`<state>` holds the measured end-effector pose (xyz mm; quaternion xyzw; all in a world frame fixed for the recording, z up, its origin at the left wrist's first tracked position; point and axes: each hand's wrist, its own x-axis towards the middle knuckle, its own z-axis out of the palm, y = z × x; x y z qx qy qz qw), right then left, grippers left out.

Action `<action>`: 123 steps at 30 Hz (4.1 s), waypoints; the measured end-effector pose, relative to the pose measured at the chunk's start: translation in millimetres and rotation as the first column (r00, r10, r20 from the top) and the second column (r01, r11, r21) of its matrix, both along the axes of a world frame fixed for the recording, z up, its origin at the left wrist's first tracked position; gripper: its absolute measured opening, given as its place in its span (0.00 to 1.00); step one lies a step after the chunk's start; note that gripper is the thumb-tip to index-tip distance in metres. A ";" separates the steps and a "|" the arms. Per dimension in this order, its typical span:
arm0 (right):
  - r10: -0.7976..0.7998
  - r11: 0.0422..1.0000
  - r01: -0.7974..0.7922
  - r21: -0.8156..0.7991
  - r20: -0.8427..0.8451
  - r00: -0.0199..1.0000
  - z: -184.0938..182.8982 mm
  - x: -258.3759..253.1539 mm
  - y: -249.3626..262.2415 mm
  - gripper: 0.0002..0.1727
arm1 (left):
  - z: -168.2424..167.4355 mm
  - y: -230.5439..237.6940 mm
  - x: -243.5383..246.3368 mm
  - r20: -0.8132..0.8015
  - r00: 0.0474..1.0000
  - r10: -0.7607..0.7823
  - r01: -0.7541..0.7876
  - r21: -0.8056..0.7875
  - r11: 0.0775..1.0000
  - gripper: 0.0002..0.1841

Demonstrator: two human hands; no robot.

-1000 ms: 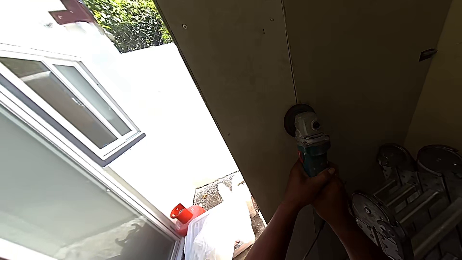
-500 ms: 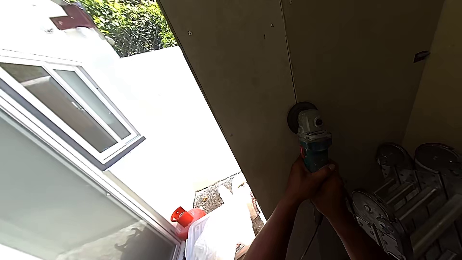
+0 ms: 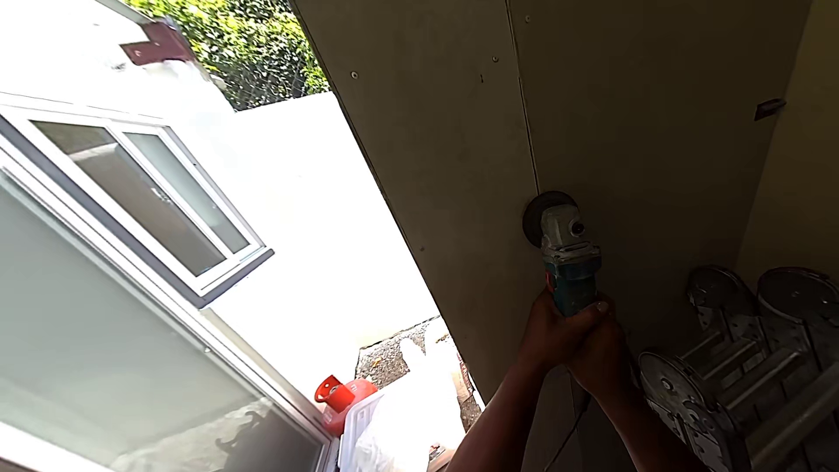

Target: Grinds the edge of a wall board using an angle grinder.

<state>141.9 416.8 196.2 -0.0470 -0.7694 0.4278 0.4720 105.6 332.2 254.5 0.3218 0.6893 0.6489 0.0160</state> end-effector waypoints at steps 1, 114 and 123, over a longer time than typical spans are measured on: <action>-0.002 1.000 0.002 0.001 0.001 1.000 0.1 0.2 0.6 0.41 | -0.3 0.8 0.2 -0.001 1.000 0.000 0.000 0.005 1.000 0.27; 0.072 0.918 -0.174 -0.356 -0.281 0.957 14.8 46.7 46.3 0.49 | 69.0 -37.1 -27.5 -0.999 0.007 -0.038 -0.991 -0.012 0.135 0.35; 0.149 0.930 -0.216 -0.296 -0.234 0.961 17.6 27.5 34.8 0.48 | 80.1 -29.7 -18.2 -0.995 0.017 -0.101 -0.999 -0.021 0.041 0.33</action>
